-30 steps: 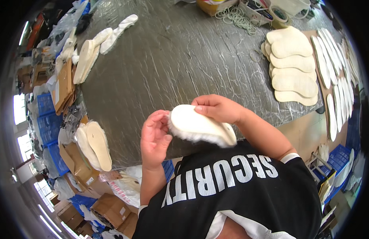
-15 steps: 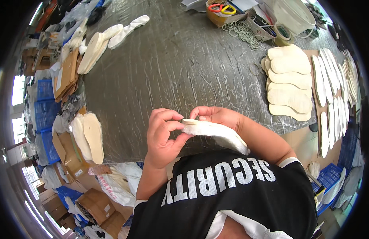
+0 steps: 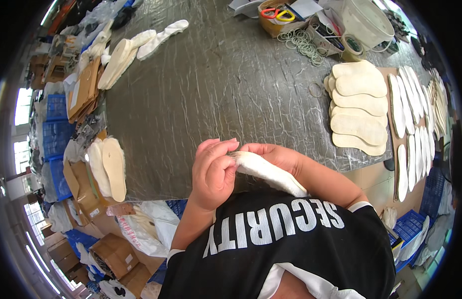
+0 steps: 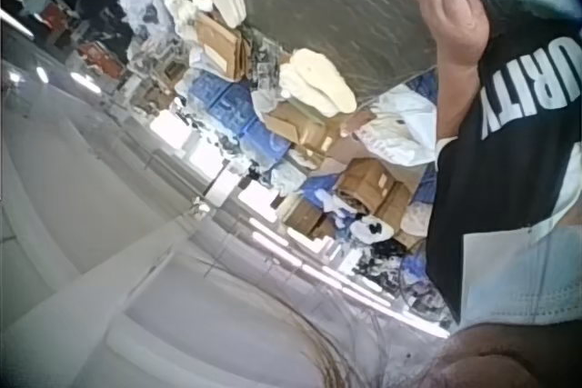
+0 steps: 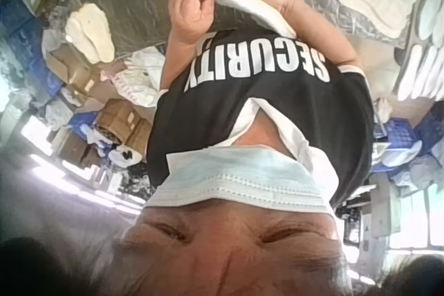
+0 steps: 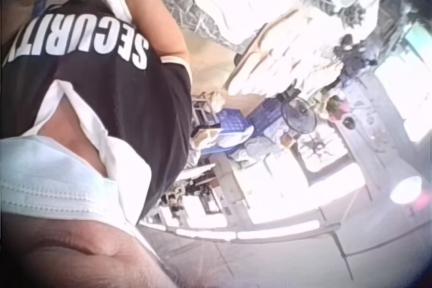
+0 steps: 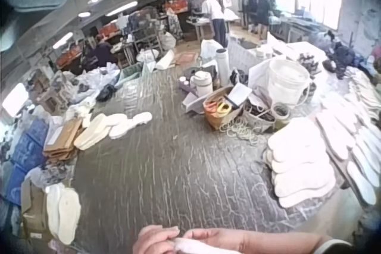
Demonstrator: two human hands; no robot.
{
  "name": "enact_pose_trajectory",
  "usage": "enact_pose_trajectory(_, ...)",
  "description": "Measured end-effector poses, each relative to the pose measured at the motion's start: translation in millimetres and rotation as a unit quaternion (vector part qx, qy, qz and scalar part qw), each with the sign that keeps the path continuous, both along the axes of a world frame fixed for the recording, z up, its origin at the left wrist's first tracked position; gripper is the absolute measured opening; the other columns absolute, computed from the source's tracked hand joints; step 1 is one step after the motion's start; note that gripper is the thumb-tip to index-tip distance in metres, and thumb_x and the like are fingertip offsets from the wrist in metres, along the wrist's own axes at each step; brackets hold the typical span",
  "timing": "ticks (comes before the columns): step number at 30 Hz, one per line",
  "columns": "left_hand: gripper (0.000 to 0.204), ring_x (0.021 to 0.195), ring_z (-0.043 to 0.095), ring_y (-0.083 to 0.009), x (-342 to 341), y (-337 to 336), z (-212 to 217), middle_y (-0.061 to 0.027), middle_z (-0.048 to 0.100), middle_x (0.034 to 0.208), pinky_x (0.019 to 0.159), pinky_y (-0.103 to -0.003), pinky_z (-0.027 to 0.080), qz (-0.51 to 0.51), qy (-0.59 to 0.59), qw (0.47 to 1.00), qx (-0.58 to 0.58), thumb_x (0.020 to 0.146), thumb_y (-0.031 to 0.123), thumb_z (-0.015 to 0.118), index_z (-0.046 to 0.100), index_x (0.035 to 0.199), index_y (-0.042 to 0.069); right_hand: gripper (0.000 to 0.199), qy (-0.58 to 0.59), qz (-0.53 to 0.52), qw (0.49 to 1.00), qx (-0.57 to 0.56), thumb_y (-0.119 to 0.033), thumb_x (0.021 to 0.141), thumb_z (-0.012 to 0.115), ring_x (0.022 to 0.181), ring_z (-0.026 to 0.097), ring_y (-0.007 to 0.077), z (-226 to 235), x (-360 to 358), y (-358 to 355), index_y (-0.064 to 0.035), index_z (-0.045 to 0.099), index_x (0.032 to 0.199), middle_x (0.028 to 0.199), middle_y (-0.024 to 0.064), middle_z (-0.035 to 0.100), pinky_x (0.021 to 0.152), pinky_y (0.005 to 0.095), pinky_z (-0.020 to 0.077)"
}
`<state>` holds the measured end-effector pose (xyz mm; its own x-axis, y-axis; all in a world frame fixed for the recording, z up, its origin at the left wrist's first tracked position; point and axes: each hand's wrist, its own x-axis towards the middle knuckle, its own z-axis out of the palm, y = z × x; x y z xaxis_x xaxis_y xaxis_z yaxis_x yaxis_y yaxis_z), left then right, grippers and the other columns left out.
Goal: The recorder is hand-assembling shoe insoles by fitting a foam or padded layer into the fabric cover.
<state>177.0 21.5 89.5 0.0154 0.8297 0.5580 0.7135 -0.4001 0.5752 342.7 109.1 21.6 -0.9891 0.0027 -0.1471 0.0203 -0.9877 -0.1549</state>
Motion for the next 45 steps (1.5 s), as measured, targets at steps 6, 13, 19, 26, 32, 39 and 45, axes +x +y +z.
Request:
enact_pose_trajectory(6,0.012,0.085,0.064,-0.0288,3.9,-13.6,-20.3,-0.0165,0.064,0.093,0.08,-0.039,0.051,0.039,-0.126,0.989,-0.061,0.086,0.001,0.062,0.05,0.087,0.002,0.038,-0.074,0.014,0.99,0.123,-0.021,0.09,0.064,0.085,0.063,0.0106,-11.6,7.0,-2.9,-0.0045,0.051,0.121,0.1,0.0038,0.063,0.072,0.0252,0.0525)
enact_pose_trajectory(13,0.019,0.097,0.061,-0.0229,-7.7,-37.9,-52.5,-0.0168,0.062,0.108,0.087,-0.034,0.049,0.097,-0.372,0.913,-0.138,0.084,-0.003,0.063,0.051,0.098,0.001,0.082,0.051,0.087,0.891,0.443,-0.019,0.078,0.072,0.108,0.052,0.018,-4.0,20.6,16.2,-0.0012,0.026,0.144,0.12,0.0095,0.052,0.094,0.0336,0.0434)
enact_pose_trajectory(19,0.039,0.113,0.055,-0.0256,6.8,-9.5,3.6,-0.0093,0.063,0.101,0.105,-0.048,0.031,-0.034,0.119,0.974,-0.187,0.069,0.002,0.071,0.06,0.107,0.006,0.073,0.011,0.155,0.852,0.5,-0.006,0.077,0.065,0.106,0.053,0.0183,-8.4,17.9,14.1,-0.0001,0.032,0.141,0.116,0.0103,0.055,0.096,0.0324,0.0415)
enact_pose_trajectory(26,0.019,0.08,0.061,-0.0279,-15.5,-17.0,-27.5,-0.0095,0.063,0.081,0.09,-0.046,0.042,-0.035,0.027,0.981,-0.189,0.065,-0.001,0.067,0.062,0.083,0.004,0.09,0.036,0.18,0.768,0.613,-0.019,0.065,0.08,0.114,0.056,0.0287,12.3,43.9,35.7,-0.0027,0.036,0.141,0.125,0.019,0.058,0.095,0.0361,0.0422)
enact_pose_trajectory(32,0.02,0.08,0.06,-0.0289,-19.7,-29.2,-43.4,-0.0098,0.063,0.082,0.084,-0.043,0.045,0.011,-0.02,0.978,-0.206,0.066,0.0,0.068,0.061,0.085,0.004,0.068,-0.158,0.198,0.636,0.729,-0.029,0.067,0.078,0.093,0.064,0.035,34.9,61.1,27.1,-0.0075,0.054,0.127,0.096,0.0181,0.068,0.084,0.0425,0.0472)
enact_pose_trajectory(39,0.02,0.088,0.058,-0.0281,-9.8,-15.2,-31.5,-0.0083,0.062,0.092,0.091,-0.047,0.04,-0.009,0.057,0.979,-0.198,0.068,0.01,0.073,0.061,0.084,0.006,0.031,-0.199,0.12,0.47,0.851,-0.019,0.075,0.066,0.072,0.066,0.0315,15.8,58.3,15.2,-0.0148,0.063,0.106,0.071,0.0116,0.065,0.065,0.043,0.0508)
enact_pose_trajectory(45,0.024,0.089,0.055,-0.0251,6.6,-5.0,-36.2,-0.0033,0.06,0.093,0.095,-0.051,0.036,-0.038,0.098,0.98,-0.171,0.065,0.015,0.078,0.063,0.082,0.009,0.03,-0.197,0.105,0.477,0.85,-0.015,0.076,0.063,0.07,0.066,0.0305,10.5,53.0,9.7,-0.0168,0.064,0.105,0.07,0.012,0.065,0.063,0.0423,0.0509)
